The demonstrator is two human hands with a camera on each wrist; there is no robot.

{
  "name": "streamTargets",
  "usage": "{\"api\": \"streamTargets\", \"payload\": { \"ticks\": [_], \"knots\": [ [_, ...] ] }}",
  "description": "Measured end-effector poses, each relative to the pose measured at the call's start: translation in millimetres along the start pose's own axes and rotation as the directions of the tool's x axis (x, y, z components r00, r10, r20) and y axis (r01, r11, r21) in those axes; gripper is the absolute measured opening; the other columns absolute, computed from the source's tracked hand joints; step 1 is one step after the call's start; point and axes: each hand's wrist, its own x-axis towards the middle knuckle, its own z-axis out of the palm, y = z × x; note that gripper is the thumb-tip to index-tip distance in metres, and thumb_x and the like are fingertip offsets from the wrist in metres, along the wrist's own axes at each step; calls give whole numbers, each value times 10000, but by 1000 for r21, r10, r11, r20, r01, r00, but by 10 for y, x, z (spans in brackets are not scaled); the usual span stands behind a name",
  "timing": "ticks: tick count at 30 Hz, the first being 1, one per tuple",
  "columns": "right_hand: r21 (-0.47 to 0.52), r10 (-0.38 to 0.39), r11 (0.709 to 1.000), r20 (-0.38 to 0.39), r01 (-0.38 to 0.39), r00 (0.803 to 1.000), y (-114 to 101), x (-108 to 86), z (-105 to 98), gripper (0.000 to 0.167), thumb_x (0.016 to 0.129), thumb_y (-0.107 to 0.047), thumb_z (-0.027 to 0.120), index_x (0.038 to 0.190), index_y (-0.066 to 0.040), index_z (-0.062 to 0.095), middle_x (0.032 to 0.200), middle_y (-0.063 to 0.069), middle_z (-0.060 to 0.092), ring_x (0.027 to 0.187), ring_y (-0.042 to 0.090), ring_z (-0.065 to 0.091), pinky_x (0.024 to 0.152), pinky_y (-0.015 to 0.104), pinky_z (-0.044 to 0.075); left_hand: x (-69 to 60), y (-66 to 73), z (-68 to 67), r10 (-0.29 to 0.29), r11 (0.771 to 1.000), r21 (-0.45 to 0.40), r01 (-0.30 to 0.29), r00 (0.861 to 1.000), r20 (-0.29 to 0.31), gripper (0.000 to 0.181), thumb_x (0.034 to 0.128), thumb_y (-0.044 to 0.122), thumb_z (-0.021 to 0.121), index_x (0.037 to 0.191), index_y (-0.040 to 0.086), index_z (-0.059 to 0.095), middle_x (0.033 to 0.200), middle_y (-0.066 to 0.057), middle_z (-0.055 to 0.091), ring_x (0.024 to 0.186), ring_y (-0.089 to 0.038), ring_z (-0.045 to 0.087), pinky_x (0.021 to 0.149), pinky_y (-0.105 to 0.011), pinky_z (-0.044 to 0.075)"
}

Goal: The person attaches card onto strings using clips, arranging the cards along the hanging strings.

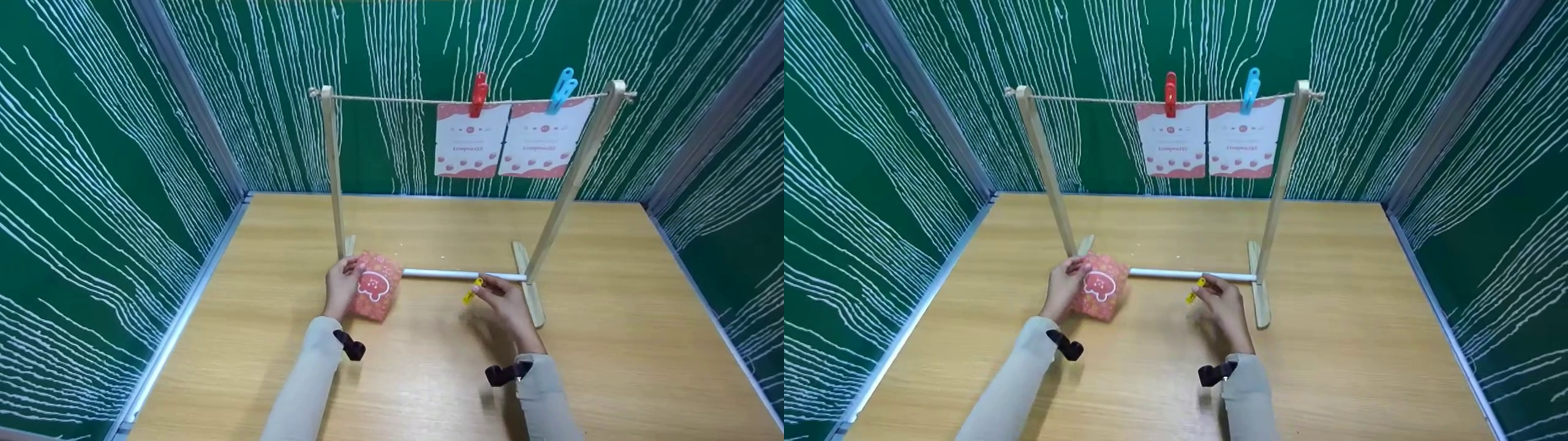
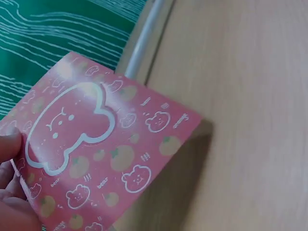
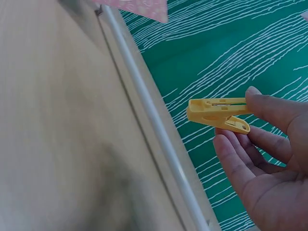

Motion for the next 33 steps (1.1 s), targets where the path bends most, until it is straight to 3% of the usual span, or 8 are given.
{"api": "streamTargets", "payload": {
  "ticks": [5, 12, 18, 25, 33],
  "knots": [
    [0, -45, 999, 55, 45, 997, -132, 15, -14, 459, 896, -148, 680, 1287, 56, 554, 1195, 229, 625, 903, 12, 583, 790, 109, 470, 16, 129, 64, -40, 995, -88, 36, 998, -45, 257, 888, 81, 666, 1087, -81, 651, 1050, -242, 693, 950, -266, 673, 813, -282, 542],
    [-20, -65, 997, 121, 68, 991, -354, 78, -25, 490, 908, -183, 670, 1339, 1, 528, 1247, 205, 601, 1053, 154, 591, 815, 115, 480, 70, 321, 120, -80, 979, -193, 66, 995, -63, 265, 916, 93, 631, 1135, -56, 643, 1097, -207, 684, 806, -80, 593, 675, -159, 466],
    [-44, -87, 995, 149, 94, 985, -594, 139, 14, 458, 920, -185, 652, 1338, -36, 541, 1271, 182, 586, 1139, 246, 563, 842, 143, 487, 121, 509, 162, -82, 968, -245, 58, 993, -85, 263, 927, 107, 616, 1137, -51, 635, 1081, -204, 671, 804, -118, 584, 670, -166, 473],
    [-24, -179, 983, 147, 184, 973, -881, 159, 72, 432, 920, -196, 652, 1308, -28, 568, 1223, 181, 618, 1086, 234, 594, 852, 154, 501, 199, 750, 191, -77, 959, -277, 52, 994, -81, 278, 947, 140, 585, 1175, -15, 616, 1116, -165, 652, 1000, -207, 612, 860, -262, 515],
    [54, -240, 971, 126, 234, 963, -1206, 221, 117, 411, 914, -186, 656, 1288, -30, 586, 1204, 177, 632, 1015, 162, 609, 860, 151, 506, 288, 982, 217, -55, 935, -354, 22, 995, -85, 259, 964, 179, 561, 1172, 35, 617, 1065, -97, 644, 898, -124, 582, 759, -198, 495]
  ]
}}
